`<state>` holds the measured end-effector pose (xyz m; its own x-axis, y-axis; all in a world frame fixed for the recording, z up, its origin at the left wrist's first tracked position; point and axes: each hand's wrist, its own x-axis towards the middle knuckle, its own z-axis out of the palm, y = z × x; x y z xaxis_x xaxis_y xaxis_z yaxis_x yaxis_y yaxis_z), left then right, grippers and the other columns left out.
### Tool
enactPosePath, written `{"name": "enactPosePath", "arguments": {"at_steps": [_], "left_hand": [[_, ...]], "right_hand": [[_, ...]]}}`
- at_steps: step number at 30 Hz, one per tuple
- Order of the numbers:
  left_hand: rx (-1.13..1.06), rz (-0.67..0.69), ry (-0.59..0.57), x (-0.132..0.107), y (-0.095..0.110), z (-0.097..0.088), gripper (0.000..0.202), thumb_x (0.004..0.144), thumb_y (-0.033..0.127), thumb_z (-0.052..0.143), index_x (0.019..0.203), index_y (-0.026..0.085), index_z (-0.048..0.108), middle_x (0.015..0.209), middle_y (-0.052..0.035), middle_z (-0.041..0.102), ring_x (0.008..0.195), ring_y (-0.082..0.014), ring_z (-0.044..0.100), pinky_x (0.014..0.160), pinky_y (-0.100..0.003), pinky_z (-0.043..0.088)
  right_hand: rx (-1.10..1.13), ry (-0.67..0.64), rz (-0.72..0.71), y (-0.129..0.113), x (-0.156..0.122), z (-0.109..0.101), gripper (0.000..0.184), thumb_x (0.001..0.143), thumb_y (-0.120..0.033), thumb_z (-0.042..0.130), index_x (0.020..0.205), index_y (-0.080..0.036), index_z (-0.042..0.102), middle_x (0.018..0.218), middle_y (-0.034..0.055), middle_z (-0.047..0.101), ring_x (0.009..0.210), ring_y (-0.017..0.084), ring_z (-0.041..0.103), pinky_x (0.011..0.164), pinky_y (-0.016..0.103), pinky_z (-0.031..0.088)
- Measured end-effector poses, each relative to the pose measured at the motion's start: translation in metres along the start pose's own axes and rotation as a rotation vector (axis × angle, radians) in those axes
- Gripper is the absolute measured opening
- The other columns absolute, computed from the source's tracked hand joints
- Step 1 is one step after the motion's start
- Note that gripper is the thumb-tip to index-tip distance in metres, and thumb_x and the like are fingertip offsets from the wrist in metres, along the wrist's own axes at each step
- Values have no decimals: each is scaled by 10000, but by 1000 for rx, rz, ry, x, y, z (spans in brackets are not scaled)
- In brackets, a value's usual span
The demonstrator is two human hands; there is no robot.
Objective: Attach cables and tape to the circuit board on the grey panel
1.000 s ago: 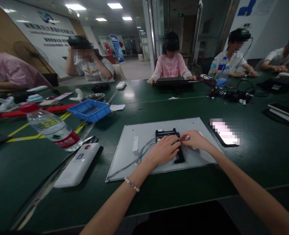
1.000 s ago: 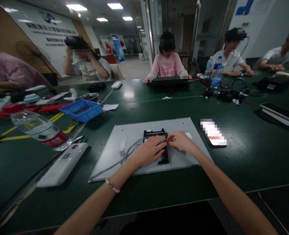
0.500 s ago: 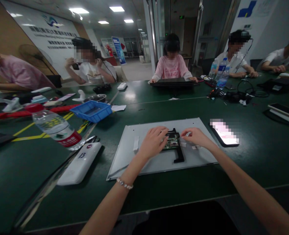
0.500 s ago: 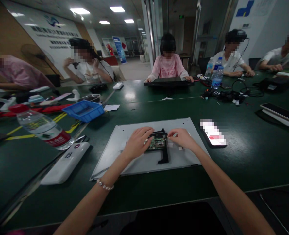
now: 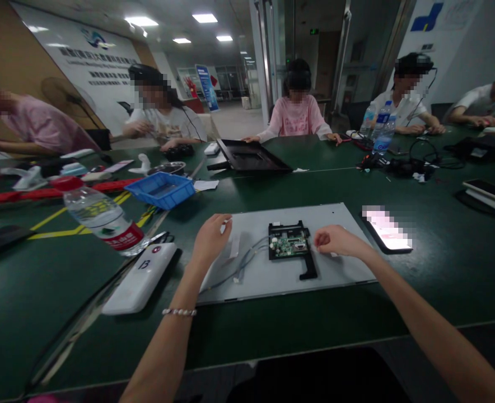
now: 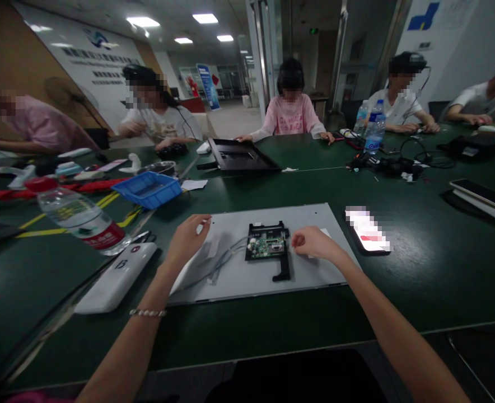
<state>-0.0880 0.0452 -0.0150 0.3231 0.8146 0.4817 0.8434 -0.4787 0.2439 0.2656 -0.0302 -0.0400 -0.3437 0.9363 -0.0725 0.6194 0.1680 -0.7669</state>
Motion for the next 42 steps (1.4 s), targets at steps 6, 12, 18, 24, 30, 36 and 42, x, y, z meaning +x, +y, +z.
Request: {"name": "enactPosePath", "arguments": {"at_steps": [6, 12, 18, 24, 30, 36, 42], "left_hand": [[87, 80, -9, 0, 16, 2, 279, 913, 288, 369, 1019, 178, 602, 1021, -81, 620, 975, -225, 559, 880, -351, 422], [160, 74, 4, -2, 15, 2, 280, 912, 275, 363, 994, 182, 615, 1002, -82, 632, 955, -230, 562, 848, -352, 422], [239, 75, -52, -4, 5, 6, 281, 916, 265, 359, 970, 176, 620, 978, -84, 642, 938, -228, 571, 840, -349, 421], [203, 85, -58, -5, 16, 5, 258, 903, 244, 381, 979, 184, 620, 1004, -77, 644, 934, -224, 575, 835, -349, 422], [168, 159, -59, -5, 29, 6, 277, 920, 266, 367, 1017, 179, 612, 1025, -84, 643, 986, -228, 568, 864, -363, 413], [200, 134, -87, -5, 24, 10, 279, 917, 267, 365, 1002, 179, 616, 997, -91, 649, 960, -241, 579, 842, -371, 420], [204, 94, -75, -5, 23, 9, 269, 905, 259, 376, 1003, 188, 616, 1011, -86, 650, 966, -246, 577, 844, -377, 414]], "right_hand": [[-106, 55, 21, 1, -1, -1, 323, 644, -210, 649, 964, -181, 677, 940, 56, 690, 728, 164, 628, 652, 275, 481], [-207, 37, -27, -4, -3, -2, 209, 643, -209, 653, 843, -189, 711, 894, 59, 689, 812, 195, 627, 704, 295, 479], [-66, 4, 13, -7, -4, 1, 212, 646, -119, 606, 833, -182, 683, 775, 28, 692, 717, 155, 635, 659, 255, 484], [89, 1, 62, 2, 0, -2, 175, 712, -181, 600, 869, -177, 676, 788, 45, 698, 720, 153, 638, 639, 252, 483], [301, -33, 132, 3, 1, -6, 141, 722, -215, 629, 848, -165, 667, 820, 60, 695, 711, 140, 634, 637, 248, 496], [335, -15, 123, -3, -2, -10, 121, 722, -197, 629, 837, -169, 651, 817, 47, 687, 747, 139, 641, 672, 255, 516], [249, 60, 97, 2, 5, 9, 115, 703, -213, 632, 806, -164, 650, 779, 50, 689, 668, 153, 647, 609, 263, 516]]}}
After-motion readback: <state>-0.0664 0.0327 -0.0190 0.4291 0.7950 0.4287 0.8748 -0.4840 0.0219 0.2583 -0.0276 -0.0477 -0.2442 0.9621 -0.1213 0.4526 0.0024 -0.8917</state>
